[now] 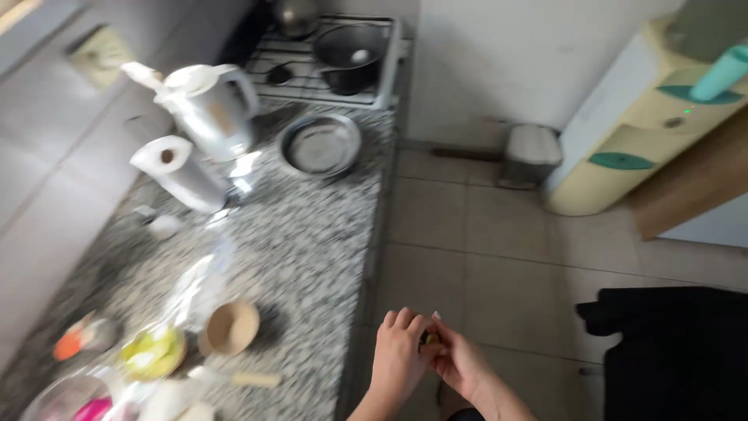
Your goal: The person slices a cucumber into thin rounds on a white cutting board using a knife, then transfers the slices into a small bowl. They then peel and slice a red onion on the same board, discarding the peels into a trash bin.
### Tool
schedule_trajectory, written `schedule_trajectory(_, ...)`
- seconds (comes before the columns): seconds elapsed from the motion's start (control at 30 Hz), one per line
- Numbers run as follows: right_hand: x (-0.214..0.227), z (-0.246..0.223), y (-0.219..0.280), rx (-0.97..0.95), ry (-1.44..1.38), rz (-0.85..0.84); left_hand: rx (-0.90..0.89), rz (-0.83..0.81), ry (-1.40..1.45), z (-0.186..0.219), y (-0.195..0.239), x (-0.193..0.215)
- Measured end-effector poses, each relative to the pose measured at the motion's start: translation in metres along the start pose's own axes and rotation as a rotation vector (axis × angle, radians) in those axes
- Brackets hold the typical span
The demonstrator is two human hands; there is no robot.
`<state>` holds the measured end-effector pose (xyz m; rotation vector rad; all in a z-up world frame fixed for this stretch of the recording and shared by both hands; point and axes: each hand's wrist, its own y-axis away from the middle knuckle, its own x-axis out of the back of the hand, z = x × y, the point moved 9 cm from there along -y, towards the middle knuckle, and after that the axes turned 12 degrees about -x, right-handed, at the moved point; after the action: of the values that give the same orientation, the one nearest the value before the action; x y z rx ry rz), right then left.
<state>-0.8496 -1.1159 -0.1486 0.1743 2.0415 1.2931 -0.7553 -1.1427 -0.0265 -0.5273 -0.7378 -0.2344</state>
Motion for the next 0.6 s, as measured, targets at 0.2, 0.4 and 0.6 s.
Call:
schedule_trajectory(0.2,0.060,-0.204,0.000,0.215,-0.090,-0.166,-0.066,-0.094,0.138,0.030,-0.166,-0.078)
schedule_trajectory(0.4,0.121,-0.352,0.016,0.270,-0.309,0.184,-0.056,-0.173,0.121,-0.031,-0.263,-0.148)
schedule_trajectory(0.6,0.176,-0.499,-0.067,0.309,-0.485,0.219,0.309,-0.406,0.027,-0.161,-0.364,-0.223)
